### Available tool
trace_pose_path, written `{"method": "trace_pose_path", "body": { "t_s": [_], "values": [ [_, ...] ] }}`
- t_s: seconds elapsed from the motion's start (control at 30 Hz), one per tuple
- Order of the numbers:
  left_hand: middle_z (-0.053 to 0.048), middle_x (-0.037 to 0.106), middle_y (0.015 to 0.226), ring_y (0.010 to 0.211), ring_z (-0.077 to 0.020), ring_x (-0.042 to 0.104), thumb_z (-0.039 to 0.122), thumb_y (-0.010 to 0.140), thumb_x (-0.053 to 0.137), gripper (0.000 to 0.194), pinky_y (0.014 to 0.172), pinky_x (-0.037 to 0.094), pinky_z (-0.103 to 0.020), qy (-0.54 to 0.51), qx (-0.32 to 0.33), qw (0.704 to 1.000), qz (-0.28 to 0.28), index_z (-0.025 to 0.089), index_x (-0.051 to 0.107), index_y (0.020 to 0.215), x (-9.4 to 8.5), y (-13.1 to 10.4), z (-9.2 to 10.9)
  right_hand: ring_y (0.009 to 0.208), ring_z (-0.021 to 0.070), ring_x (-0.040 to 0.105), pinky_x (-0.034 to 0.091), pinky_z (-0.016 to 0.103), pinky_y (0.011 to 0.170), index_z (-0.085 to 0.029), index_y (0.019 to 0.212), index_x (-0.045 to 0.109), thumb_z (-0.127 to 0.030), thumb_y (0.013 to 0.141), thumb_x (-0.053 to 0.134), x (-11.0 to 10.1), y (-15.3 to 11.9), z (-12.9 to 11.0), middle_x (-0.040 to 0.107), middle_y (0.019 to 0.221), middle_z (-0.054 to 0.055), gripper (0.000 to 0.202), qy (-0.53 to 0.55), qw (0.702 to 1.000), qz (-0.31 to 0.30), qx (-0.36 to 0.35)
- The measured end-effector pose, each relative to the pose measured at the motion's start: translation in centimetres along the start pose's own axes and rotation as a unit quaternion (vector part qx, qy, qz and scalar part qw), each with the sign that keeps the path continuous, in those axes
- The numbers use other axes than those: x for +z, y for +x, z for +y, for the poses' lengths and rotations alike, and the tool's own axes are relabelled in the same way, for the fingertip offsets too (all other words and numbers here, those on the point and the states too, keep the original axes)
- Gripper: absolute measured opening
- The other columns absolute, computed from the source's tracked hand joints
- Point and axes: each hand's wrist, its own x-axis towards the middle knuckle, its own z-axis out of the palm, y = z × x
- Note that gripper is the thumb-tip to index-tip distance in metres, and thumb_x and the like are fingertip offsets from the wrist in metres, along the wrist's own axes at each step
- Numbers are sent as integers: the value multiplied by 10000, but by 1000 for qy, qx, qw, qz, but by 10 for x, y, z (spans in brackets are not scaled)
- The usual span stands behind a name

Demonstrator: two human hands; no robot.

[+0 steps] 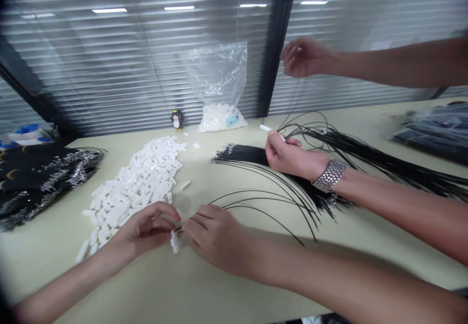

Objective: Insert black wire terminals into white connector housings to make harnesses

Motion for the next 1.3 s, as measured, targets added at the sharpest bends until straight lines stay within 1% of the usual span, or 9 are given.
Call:
{"method": "trace_pose_path", "body": {
  "t_s": [0.2, 0.4, 0.6, 0.87, 1.17, 1.3],
  "values": [
    [-39, 624, 844, 820, -161, 568, 139, 832, 567, 234, 728, 378, -284, 10, 5, 1000, -3, 180, 472, 1041, -1, 1, 0, 681, 104, 366, 294, 243, 681, -151, 773, 472, -110, 790, 518, -1, 1, -1, 483, 643, -7, 64, -15, 1000, -2, -6],
    [-40, 614, 848, 830, -162, 571, 149, 840, 567, 237, 732, 385, -284, 12, 10, 1000, -7, 179, 477, 1057, -1, 0, -3, 690, 109, 363, 275, 248, 671, -154, 811, 474, -135, 807, 518, -2, 0, 0, 474, 653, -8, 48, -27, 999, -11, -16],
    [-39, 567, 965, 895, -158, 571, 140, 830, 586, 257, 756, 415, -271, -12, 20, 1000, -12, 195, 492, 1062, -1, 2, -7, 699, 117, 367, 250, 261, 657, -153, 770, 459, -150, 809, 519, -1, -2, 0, 456, 652, 0, 72, -45, 999, -23, -15],
    [-29, 544, 921, 862, -151, 573, 161, 832, 590, 261, 758, 432, -268, -14, 35, 999, -16, 196, 496, 1072, -2, 3, -7, 704, 110, 382, 260, 265, 663, -152, 756, 459, -153, 814, 513, -3, -1, -1, 459, 648, -1, 80, -51, 998, -13, -15],
    [-32, 552, 918, 859, -155, 581, 157, 825, 591, 266, 767, 452, -283, -11, 38, 999, -16, 195, 506, 1075, -2, 3, -8, 705, 113, 384, 266, 260, 668, -153, 776, 468, -165, 809, 525, -3, 0, -1, 472, 659, -1, 67, -49, 998, -19, -18],
    [-26, 551, 923, 859, -148, 583, 138, 827, 585, 272, 756, 450, -272, -16, 38, 999, -19, 201, 501, 1078, -2, 3, -8, 706, 114, 385, 268, 261, 672, -154, 778, 472, -157, 808, 526, -4, 0, -1, 471, 658, -1, 62, -47, 998, -25, -16]
  ]
}}
